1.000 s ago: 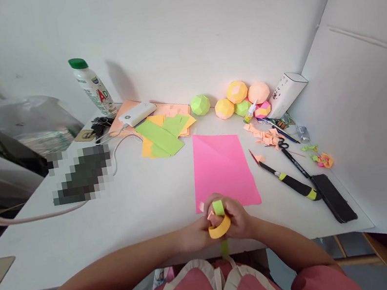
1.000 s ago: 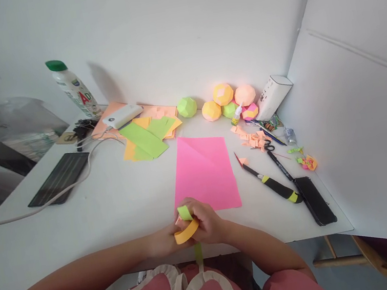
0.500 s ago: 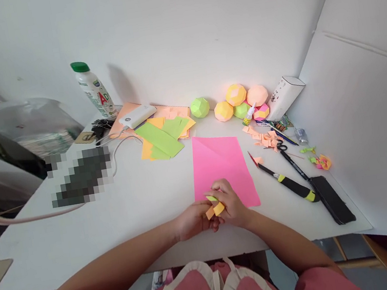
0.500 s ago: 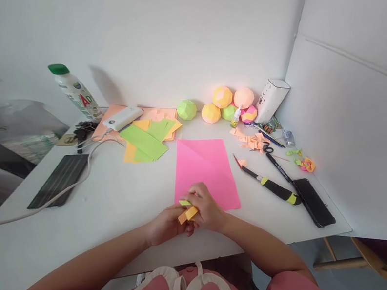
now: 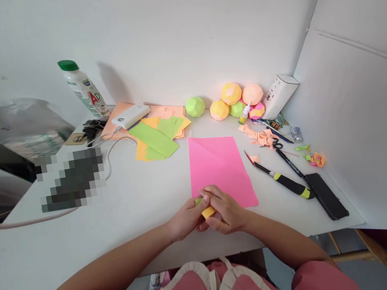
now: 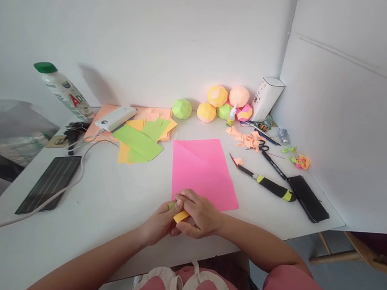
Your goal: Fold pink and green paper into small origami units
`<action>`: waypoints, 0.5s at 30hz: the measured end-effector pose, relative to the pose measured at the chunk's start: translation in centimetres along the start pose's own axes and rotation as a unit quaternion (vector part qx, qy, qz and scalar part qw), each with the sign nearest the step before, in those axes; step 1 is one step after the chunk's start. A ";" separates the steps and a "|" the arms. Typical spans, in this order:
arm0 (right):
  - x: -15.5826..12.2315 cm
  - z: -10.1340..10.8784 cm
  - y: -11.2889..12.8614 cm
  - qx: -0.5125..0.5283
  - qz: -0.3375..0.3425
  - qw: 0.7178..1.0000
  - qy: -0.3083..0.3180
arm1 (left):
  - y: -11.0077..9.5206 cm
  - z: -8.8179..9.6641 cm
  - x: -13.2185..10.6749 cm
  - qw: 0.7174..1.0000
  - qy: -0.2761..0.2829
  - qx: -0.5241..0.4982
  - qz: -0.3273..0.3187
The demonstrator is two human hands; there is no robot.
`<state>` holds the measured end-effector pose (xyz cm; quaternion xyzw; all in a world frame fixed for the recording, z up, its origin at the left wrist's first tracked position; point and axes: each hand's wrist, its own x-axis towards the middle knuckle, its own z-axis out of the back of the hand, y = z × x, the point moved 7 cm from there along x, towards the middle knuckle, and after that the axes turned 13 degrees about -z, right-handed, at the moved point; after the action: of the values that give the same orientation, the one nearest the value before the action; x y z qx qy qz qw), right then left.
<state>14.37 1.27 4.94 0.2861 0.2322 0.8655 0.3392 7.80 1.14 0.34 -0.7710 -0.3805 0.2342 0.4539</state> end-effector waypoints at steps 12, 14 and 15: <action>0.3 0.7 -0.6 0.027 -0.040 0.998 -0.038 | -0.1 -0.2 -0.2 0.979 -0.061 -0.190 0.033; 0.2 0.3 0.3 0.012 0.002 0.999 -0.033 | -0.1 -0.1 -0.2 0.978 -0.072 -0.196 0.029; 0.1 -0.1 0.7 -0.006 0.017 0.999 -0.033 | 0.0 -0.1 -0.2 0.977 -0.071 -0.201 0.029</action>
<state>13.93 0.87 5.36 0.3167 0.2110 0.8626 0.3333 7.72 0.93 0.35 -0.8387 -0.4284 0.2201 0.2542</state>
